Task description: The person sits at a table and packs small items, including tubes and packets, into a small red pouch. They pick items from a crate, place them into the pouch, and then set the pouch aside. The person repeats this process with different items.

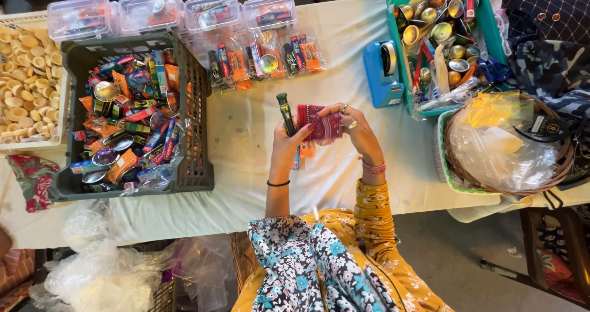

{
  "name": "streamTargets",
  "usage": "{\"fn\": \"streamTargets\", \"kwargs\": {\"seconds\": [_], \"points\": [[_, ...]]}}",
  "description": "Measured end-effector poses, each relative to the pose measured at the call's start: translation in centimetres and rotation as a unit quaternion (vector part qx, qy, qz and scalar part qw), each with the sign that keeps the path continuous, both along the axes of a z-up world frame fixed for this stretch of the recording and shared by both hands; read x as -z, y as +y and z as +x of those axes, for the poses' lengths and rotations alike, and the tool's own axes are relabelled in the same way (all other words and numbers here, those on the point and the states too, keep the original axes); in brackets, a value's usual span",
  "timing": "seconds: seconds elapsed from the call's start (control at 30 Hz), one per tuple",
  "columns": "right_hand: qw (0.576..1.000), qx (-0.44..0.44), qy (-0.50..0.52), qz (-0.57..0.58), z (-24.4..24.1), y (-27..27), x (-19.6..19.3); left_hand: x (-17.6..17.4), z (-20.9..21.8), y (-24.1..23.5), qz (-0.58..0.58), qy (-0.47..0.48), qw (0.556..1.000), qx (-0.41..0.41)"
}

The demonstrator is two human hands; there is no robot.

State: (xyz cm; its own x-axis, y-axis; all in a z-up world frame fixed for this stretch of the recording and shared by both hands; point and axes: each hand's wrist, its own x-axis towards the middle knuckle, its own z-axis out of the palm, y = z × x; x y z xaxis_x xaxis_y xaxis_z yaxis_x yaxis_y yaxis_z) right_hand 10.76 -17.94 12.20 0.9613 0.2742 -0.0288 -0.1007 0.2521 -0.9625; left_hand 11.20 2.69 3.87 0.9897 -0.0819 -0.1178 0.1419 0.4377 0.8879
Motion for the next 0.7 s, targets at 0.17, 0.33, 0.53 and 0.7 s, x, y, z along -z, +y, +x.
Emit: {"fn": "streamTargets", "kwargs": {"seconds": [0.17,0.33,0.53,0.7], "points": [[0.999,0.002,-0.041,0.017,-0.3,1.4,-3.9,-1.4,0.0,-0.8,0.014,-0.041,0.999,-0.023],[0.988,0.134,-0.027,-0.070,1.7,1.4,2.5,-2.7,-0.1,-0.9,0.009,-0.028,0.998,-0.058],[0.977,0.200,-0.038,-0.060,1.9,1.6,3.9,0.0,-0.1,-1.0,0.077,0.058,0.995,-0.025],[0.985,0.160,-0.054,-0.028,1.8,2.7,5.2,-2.6,-0.8,-2.7,0.160,0.003,0.987,0.014]]}}
